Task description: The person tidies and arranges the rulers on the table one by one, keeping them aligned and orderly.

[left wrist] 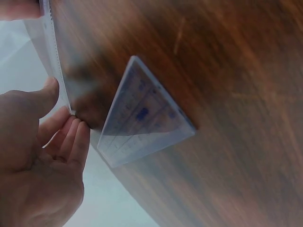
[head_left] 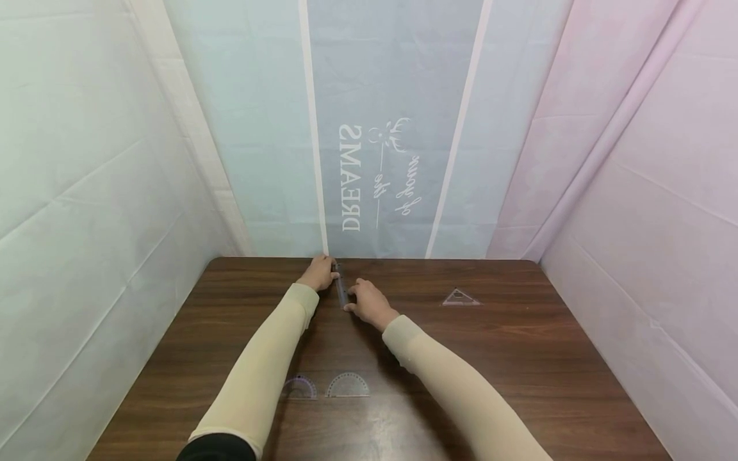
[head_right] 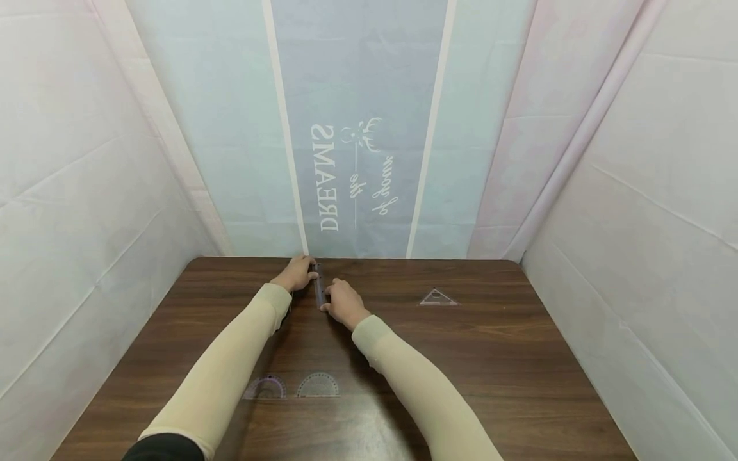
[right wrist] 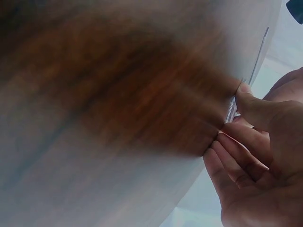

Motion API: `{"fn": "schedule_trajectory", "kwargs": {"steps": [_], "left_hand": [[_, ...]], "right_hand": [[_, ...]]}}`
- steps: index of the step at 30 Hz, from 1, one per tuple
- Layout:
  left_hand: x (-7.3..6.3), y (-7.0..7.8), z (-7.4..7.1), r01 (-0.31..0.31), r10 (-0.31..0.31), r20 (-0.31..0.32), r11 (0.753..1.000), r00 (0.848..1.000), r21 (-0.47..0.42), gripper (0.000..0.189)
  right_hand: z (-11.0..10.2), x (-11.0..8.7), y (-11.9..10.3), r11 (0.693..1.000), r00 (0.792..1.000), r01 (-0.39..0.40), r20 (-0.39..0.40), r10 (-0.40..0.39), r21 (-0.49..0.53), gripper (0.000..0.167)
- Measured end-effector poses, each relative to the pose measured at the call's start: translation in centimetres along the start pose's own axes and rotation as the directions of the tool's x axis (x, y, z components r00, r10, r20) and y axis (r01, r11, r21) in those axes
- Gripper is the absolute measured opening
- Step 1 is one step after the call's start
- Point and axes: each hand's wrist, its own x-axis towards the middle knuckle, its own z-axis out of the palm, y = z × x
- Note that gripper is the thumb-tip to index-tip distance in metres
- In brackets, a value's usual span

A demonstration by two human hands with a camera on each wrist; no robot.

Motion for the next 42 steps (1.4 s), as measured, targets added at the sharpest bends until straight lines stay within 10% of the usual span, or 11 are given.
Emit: {"fn": "schedule_trajectory", "kwargs": {"steps": [31, 42], "left_hand": [[-1.7, -0.9, 0.8, -0.012, -0.032, -0.152, 0.961, 0.988, -0.277, 0.028], [-2.6, -0.6, 0.2, -0.049, -0.022, -0.154, 0.898, 0.988, -0.437, 0.022]], "right_hand": [[0.3, -1.9, 1.0, 0.996, 0.997, 0.076, 0.004, -0.076, 0.041, 0.045], [-0.1, -3.2, 1.8, 0.986, 0.991, 0.132, 0.006, -0.133, 0.099, 0.052]]}}
